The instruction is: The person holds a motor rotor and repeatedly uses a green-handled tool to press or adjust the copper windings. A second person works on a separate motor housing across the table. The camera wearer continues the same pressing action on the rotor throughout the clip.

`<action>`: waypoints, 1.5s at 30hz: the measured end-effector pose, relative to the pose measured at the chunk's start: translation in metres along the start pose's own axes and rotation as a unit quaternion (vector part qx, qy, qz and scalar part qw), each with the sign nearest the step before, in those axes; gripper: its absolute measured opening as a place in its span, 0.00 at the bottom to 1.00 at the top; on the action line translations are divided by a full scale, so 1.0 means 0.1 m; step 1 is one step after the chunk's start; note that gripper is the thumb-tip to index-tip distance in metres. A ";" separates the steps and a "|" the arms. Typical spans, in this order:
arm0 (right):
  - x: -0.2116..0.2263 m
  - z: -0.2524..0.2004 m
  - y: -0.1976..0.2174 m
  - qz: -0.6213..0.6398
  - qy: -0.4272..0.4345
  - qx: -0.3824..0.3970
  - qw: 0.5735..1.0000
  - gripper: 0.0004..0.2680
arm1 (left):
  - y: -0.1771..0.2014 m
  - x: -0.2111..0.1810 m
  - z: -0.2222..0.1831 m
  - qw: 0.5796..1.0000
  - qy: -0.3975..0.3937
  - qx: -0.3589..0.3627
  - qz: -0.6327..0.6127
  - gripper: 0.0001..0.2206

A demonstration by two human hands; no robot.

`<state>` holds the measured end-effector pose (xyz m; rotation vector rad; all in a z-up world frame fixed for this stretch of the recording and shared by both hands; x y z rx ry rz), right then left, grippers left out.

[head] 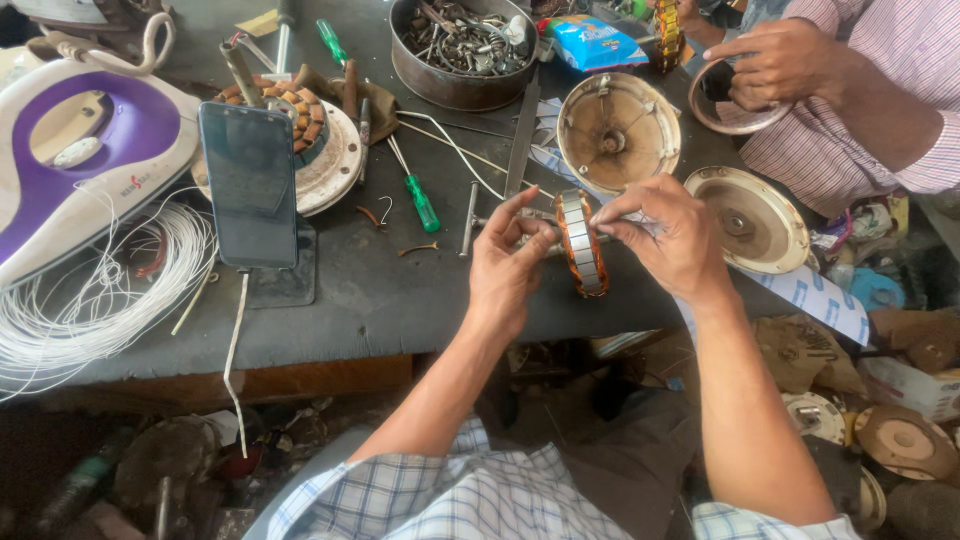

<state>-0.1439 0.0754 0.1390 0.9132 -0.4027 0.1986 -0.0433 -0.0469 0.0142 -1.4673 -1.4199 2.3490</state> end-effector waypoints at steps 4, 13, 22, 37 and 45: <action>-0.01 -0.09 -0.05 0.025 -0.006 -0.043 0.999 0.05 | -0.05 -0.13 -0.01 0.997 -0.031 0.047 -0.056 0.25; 0.02 -0.33 -0.12 -0.035 0.002 -0.136 0.990 0.06 | -0.09 -0.16 -0.08 0.988 0.047 0.105 -0.101 0.19; 0.03 -0.42 -0.12 -0.042 -0.010 -0.156 0.987 0.07 | 0.13 -0.03 -0.01 0.993 0.090 0.065 -0.035 0.14; 0.72 0.13 -0.27 -0.195 0.022 0.020 0.980 0.05 | 0.46 -0.01 0.16 0.984 0.160 0.008 -0.083 0.14; 0.68 0.52 -0.73 -0.268 0.013 0.268 0.925 0.04 | 0.54 -0.05 0.07 0.983 0.150 -0.026 -0.107 0.15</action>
Point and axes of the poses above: each hand's wrist, its own z-axis towards the middle knuckle, its own y-axis out of the back of the hand, x = y × z, the point moved 7 cm from there along z, towards the middle knuckle, and after that the axes turned 4 degrees about -y, right-handed, at the moved point
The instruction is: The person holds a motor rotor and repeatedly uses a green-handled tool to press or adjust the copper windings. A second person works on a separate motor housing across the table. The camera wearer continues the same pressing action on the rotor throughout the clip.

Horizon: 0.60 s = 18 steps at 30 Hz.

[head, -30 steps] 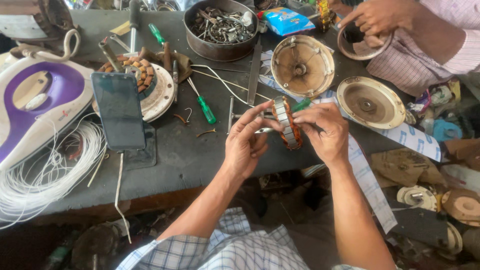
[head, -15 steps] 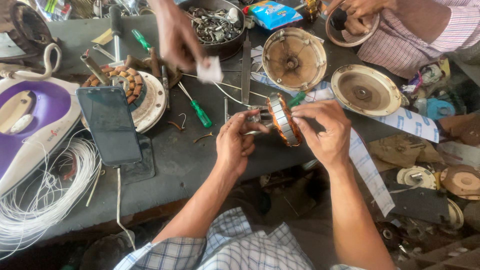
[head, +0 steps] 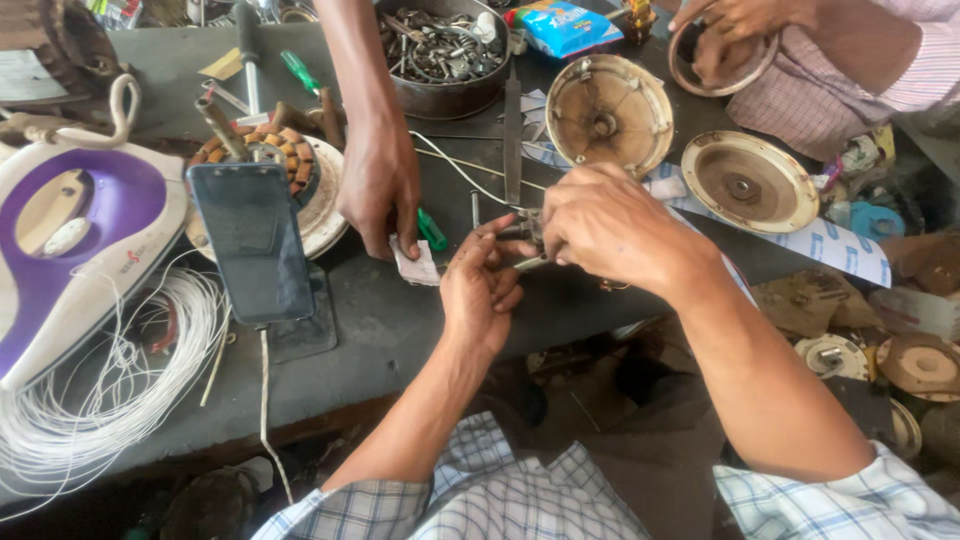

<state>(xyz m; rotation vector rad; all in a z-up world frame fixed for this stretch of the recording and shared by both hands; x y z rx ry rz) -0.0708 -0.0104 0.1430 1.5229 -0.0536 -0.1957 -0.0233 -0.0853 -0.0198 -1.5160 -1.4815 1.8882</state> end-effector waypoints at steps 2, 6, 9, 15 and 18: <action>-0.04 0.08 -0.05 0.009 -0.030 0.049 0.998 0.04 | 0.00 0.00 -0.05 1.000 -0.005 0.005 -0.018 0.15; -0.05 0.24 -0.12 0.016 -0.028 0.074 0.997 0.06 | -0.01 0.04 -0.10 0.999 0.024 0.006 -0.027 0.18; -0.07 0.34 -0.19 0.031 -0.027 0.104 0.994 0.06 | -0.05 0.14 -0.13 0.995 0.059 0.022 -0.074 0.20; -0.19 0.43 -0.32 0.053 -0.042 0.176 0.982 0.06 | -0.13 0.30 -0.12 0.984 0.062 0.053 -0.159 0.20; -0.20 0.44 -0.35 0.085 -0.011 0.154 0.984 0.07 | -0.15 0.36 -0.07 0.988 0.051 0.053 -0.137 0.24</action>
Point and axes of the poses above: each hand's wrist, its own z-axis towards the middle knuckle, its own y-axis out of the back of the hand, x = y × z, the point moved 7 cm from there along z, towards the middle knuckle, and after that the axes turned 4 degrees about -y, right-handed, at the moved point
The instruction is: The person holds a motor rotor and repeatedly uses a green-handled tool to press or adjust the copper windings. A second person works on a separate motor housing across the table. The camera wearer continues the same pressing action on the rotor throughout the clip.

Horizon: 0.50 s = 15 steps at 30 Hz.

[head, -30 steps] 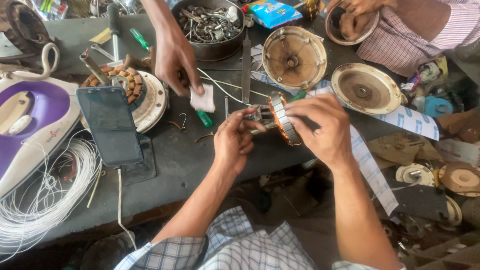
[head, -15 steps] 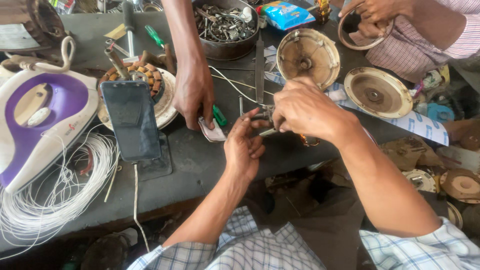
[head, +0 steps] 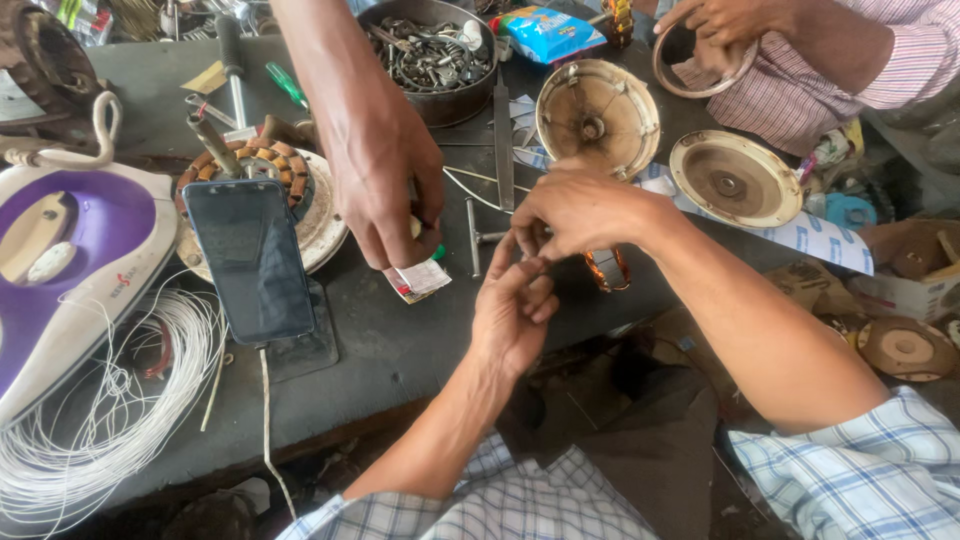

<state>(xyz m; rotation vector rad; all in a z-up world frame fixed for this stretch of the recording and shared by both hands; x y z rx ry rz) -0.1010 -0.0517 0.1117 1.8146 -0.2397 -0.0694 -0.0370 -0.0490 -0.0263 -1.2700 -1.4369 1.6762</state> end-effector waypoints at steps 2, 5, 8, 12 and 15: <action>-0.05 0.01 -0.02 0.003 0.001 -0.015 1.000 0.07 | -0.01 0.06 0.05 1.000 0.006 -0.006 -0.020 0.25; -0.20 0.01 -0.01 0.046 -0.030 -0.027 0.998 0.09 | -0.06 0.05 0.12 0.999 0.007 0.030 -0.019 0.24; -0.26 0.01 0.00 0.095 -0.034 -0.043 0.994 0.11 | -0.14 0.06 0.15 0.998 0.001 0.063 0.002 0.24; -0.32 -0.02 0.02 0.125 -0.053 -0.077 0.988 0.10 | -0.16 0.14 0.16 0.998 -0.007 0.044 0.047 0.27; -0.34 -0.10 0.10 0.152 -0.033 -0.112 0.981 0.09 | -0.14 0.15 0.18 0.995 -0.020 0.028 0.089 0.27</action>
Point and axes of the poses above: each hand's wrist, its own z-axis towards the middle knuckle, its own y-axis out of the back of the hand, x = y × z, the point moved 7 cm from there along z, towards the middle knuckle, and after that the axes turned 4 degrees about -y, right-handed, at the moved point
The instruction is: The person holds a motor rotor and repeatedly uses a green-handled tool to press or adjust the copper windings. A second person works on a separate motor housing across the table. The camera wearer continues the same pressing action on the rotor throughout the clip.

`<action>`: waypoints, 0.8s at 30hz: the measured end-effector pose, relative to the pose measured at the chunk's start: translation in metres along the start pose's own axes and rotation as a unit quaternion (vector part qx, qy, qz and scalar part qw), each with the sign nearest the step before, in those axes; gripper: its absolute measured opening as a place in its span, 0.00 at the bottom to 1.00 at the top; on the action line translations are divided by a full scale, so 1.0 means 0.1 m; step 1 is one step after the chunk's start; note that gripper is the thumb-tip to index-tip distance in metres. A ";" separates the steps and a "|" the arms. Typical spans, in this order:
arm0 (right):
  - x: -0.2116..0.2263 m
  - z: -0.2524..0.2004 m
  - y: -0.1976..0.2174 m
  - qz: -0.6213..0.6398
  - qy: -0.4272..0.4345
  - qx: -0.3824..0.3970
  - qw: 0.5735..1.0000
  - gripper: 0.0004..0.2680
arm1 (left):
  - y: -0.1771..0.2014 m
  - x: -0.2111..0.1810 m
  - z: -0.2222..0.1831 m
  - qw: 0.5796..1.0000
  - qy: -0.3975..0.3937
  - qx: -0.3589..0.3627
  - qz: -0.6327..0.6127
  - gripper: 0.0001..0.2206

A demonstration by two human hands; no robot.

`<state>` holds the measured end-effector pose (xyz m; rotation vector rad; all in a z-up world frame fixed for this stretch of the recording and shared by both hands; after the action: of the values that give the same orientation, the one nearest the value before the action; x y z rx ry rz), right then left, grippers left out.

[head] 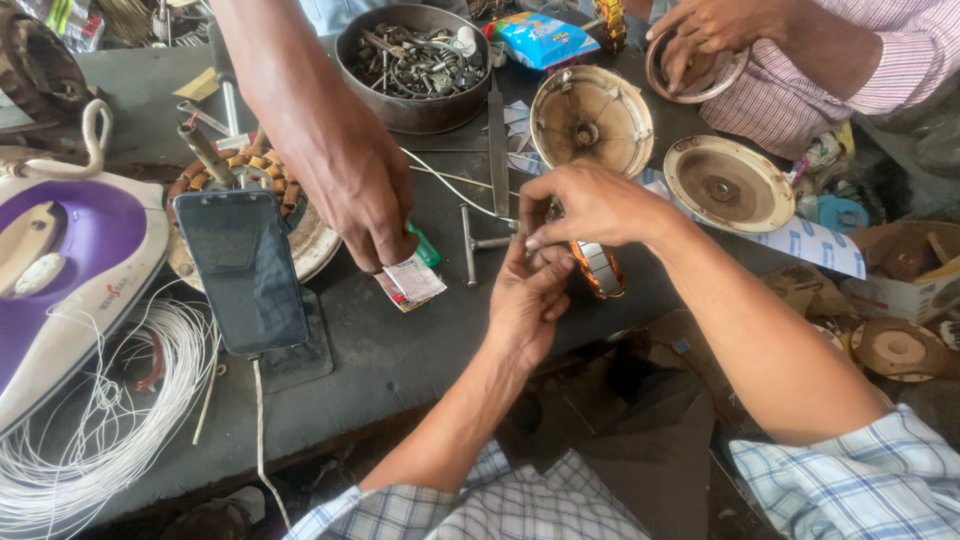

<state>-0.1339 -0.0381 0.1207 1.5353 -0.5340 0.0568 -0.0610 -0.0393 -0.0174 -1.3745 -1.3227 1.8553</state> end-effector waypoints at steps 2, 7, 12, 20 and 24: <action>-0.01 -0.07 0.09 0.034 0.010 -0.019 0.999 0.09 | 0.02 0.01 0.04 0.999 -0.004 -0.026 0.031 0.31; -0.16 -0.22 0.22 0.113 -0.016 -0.049 0.992 0.06 | 0.01 -0.05 0.08 0.994 -0.039 -0.055 0.082 0.37; -0.21 -0.38 0.27 0.180 0.044 -0.080 0.979 0.06 | -0.06 -0.11 0.05 0.990 -0.056 -0.068 0.107 0.40; -0.11 -0.62 0.33 0.073 0.018 -0.173 0.982 0.06 | -0.10 -0.14 0.03 0.982 -0.079 -0.079 0.154 0.39; -0.03 -0.75 0.31 0.069 0.001 -0.208 0.976 0.06 | -0.11 -0.14 0.03 0.981 -0.106 -0.064 0.151 0.38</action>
<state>-0.1257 0.0360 0.1530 1.0884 -0.6073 0.0499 -0.0604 -0.0472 -0.0009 -1.5503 -1.4219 2.2034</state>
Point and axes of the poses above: each hand's wrist, its own z-axis towards the middle knuckle, its own y-axis out of the back of the hand, x = y × z, the point moved 7 cm from there along z, towards the middle knuckle, and after that the axes turned 4 degrees about -y, right-handed, at the moved point
